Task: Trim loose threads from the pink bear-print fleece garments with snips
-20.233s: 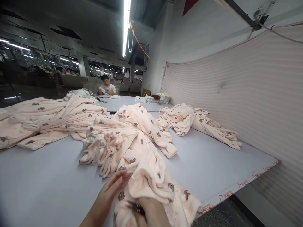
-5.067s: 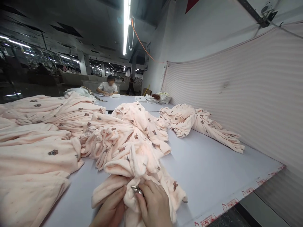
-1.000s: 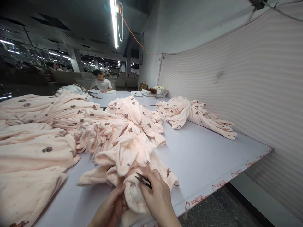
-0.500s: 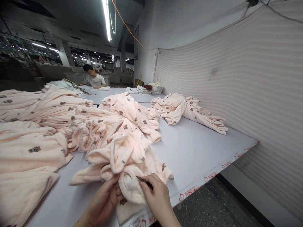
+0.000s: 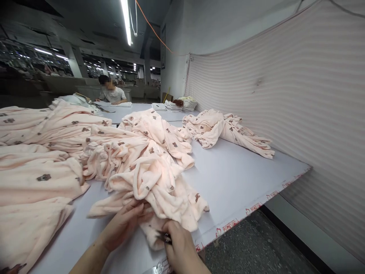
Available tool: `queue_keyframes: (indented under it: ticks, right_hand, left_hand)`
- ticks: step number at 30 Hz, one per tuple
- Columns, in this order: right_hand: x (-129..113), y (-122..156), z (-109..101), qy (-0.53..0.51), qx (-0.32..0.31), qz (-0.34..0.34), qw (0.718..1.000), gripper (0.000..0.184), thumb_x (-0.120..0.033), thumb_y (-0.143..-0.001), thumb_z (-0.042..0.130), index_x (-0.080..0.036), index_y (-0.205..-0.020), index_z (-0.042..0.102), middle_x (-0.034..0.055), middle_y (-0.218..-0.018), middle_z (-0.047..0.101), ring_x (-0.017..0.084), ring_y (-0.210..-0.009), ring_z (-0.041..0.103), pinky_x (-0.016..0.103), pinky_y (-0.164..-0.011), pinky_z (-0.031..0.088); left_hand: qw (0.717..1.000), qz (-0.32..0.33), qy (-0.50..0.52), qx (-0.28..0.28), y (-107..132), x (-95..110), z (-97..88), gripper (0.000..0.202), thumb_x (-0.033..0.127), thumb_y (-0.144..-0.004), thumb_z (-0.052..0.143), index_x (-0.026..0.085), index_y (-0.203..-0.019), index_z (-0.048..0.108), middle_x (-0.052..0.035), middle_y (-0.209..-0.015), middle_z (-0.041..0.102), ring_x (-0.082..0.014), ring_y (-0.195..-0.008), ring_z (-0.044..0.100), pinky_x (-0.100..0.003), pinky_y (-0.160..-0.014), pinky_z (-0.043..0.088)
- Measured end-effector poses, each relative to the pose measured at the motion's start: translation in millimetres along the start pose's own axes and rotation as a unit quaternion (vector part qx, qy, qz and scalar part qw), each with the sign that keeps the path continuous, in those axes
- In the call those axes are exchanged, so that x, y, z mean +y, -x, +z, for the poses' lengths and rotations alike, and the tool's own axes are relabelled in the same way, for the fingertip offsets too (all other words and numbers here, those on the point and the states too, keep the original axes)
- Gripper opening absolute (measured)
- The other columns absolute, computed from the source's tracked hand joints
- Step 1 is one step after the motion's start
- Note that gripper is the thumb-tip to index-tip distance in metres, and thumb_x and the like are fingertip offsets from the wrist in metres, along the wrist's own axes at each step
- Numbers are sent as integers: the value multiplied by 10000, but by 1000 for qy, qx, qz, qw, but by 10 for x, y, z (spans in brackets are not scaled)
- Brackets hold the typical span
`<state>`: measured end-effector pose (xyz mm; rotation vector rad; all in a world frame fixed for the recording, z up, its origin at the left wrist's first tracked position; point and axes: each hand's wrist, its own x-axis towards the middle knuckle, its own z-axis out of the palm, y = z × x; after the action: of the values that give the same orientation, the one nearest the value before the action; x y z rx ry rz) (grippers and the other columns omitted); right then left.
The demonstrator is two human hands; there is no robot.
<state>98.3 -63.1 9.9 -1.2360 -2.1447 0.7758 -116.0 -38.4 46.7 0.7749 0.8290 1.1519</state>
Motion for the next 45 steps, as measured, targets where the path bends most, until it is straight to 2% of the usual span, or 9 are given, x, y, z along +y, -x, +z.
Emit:
queue_keyframes:
  ticks: [3,5,7,9,12,18,27,39,45]
  right_hand:
    - [-111,-132,-200,-92,13,25,995,181,-297,-945,379,-217,-800,453,-26,-726,505,142,-688,496,237,-643,407]
    - [-173,-199,-240,-112,15,29,993,251,-372,-967,354,-214,-794,444,-27,-727,476,139,-692,482,232,-637,411]
    - [-209,-241,-232,-142,23,33,989,264,-396,-958,378,-209,-787,453,-26,-728,466,141,-699,478,234,-640,416]
    - [-208,-257,-226,-152,37,30,987,209,-342,-937,415,-209,-783,464,-27,-720,471,143,-691,480,234,-634,414]
    - [-165,-245,-283,-40,57,-9,998,114,-132,-836,432,-216,-863,504,-11,-775,549,160,-724,533,248,-658,416]
    - [-394,-211,-469,218,14,-2,976,307,-41,-715,491,-256,-918,572,17,-961,593,183,-748,615,257,-619,439]
    - [-640,-234,-483,277,-28,-117,953,256,-194,-884,517,-249,-1125,585,49,-1001,664,252,-873,623,350,-718,437]
    - [-401,-220,-322,244,63,-70,965,266,-207,-812,556,-255,-1072,586,29,-885,644,220,-745,603,302,-645,417]
    - [-288,-492,-306,200,139,-55,968,283,-79,-733,414,-208,-887,612,40,-781,652,213,-687,556,293,-641,335]
  left_hand:
    - [950,74,-287,98,190,-245,-74,462,386,-795,650,224,-1222,577,-18,-834,651,-206,-812,605,-301,-736,475]
    - [922,77,-361,119,281,-530,-19,654,436,-820,581,217,-1397,364,15,-713,592,-158,-579,538,-280,-575,433]
    - [944,97,-292,117,307,-797,107,929,403,-726,665,229,-1463,127,-74,-1048,619,-188,-741,599,-293,-640,476]
    - [961,120,-205,141,281,-942,244,909,358,-747,644,221,-1452,88,-70,-1031,615,-219,-896,610,-320,-793,479]
    - [962,159,-132,180,241,-905,354,692,293,-798,594,209,-1392,249,-14,-846,605,-200,-843,602,-290,-817,463]
    - [947,192,-113,232,307,-719,307,548,105,-668,669,233,-1182,526,-63,-1007,646,-259,-992,587,-293,-887,429]
    - [943,191,-175,210,308,-633,329,562,105,-733,571,210,-1277,474,-46,-919,628,-216,-837,623,-310,-824,494]
    - [956,165,-120,211,287,-610,294,397,119,-680,652,227,-1050,559,-58,-912,682,-237,-858,636,-324,-809,497]
    - [994,0,-112,-5,267,-458,207,155,278,-777,587,180,-745,702,2,-578,594,-170,-629,536,-287,-691,416]
